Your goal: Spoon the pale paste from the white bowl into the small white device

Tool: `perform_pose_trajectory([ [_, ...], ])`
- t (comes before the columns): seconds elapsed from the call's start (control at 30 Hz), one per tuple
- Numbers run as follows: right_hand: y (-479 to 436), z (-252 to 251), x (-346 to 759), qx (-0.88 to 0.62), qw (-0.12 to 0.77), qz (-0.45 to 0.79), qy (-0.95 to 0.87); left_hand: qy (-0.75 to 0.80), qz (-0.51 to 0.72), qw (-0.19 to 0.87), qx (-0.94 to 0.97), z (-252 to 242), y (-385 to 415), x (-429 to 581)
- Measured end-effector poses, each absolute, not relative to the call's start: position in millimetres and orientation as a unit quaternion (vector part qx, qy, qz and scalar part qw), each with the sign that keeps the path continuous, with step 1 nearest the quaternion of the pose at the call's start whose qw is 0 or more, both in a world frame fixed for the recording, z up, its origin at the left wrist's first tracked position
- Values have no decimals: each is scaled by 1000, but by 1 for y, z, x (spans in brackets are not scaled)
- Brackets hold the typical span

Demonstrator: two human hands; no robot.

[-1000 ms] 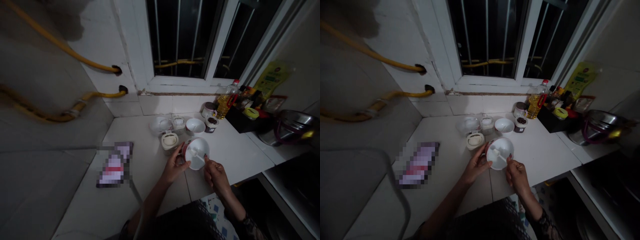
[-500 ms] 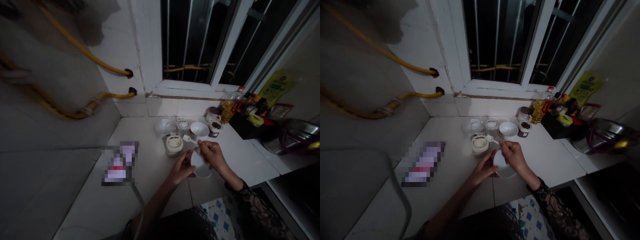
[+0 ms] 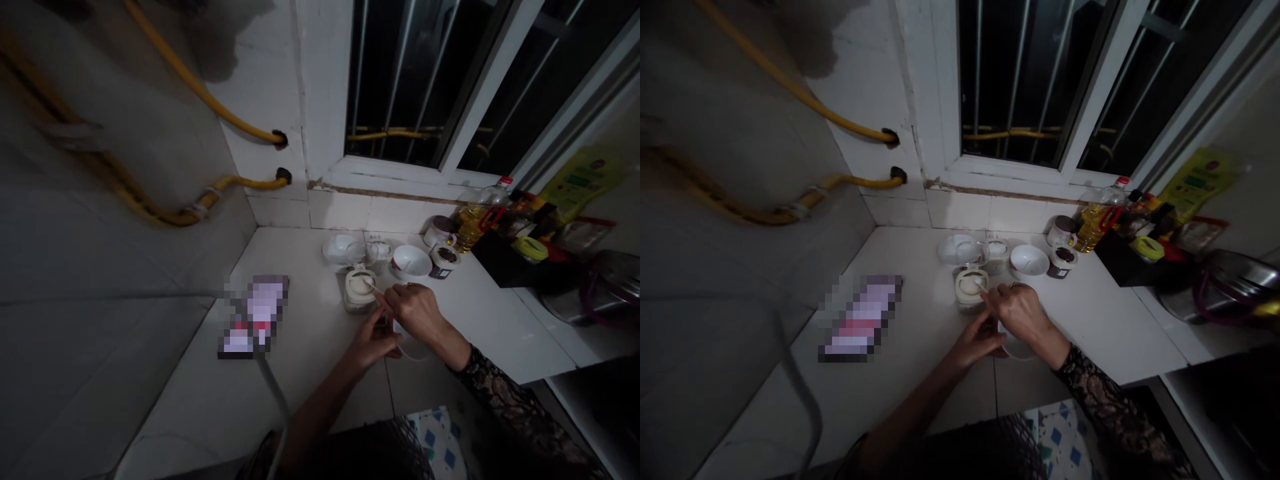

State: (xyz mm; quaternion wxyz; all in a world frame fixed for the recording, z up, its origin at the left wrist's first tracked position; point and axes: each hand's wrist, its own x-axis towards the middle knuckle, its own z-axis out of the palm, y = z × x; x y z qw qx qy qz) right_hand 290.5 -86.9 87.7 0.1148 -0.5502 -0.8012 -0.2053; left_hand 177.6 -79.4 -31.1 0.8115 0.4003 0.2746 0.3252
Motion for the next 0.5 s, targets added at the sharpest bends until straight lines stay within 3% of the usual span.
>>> perform_pose_trajectory([
  [0.1, -98, 96, 298, -591, 214, -124, -768, 257, 331, 817, 397, -29, -79, 175],
  [0.27, -144, 107, 320, -648, 379, 113, -651, 267, 326, 819, 390, -19, -76, 168],
  [0.4, -181, 99, 338, -685, 355, 176, -611, 240, 327, 817, 409, -6, -75, 161],
  [0.5, -196, 90, 344, -707, 285, 112, -638, 220, 329, 809, 434, 2, -76, 157],
])
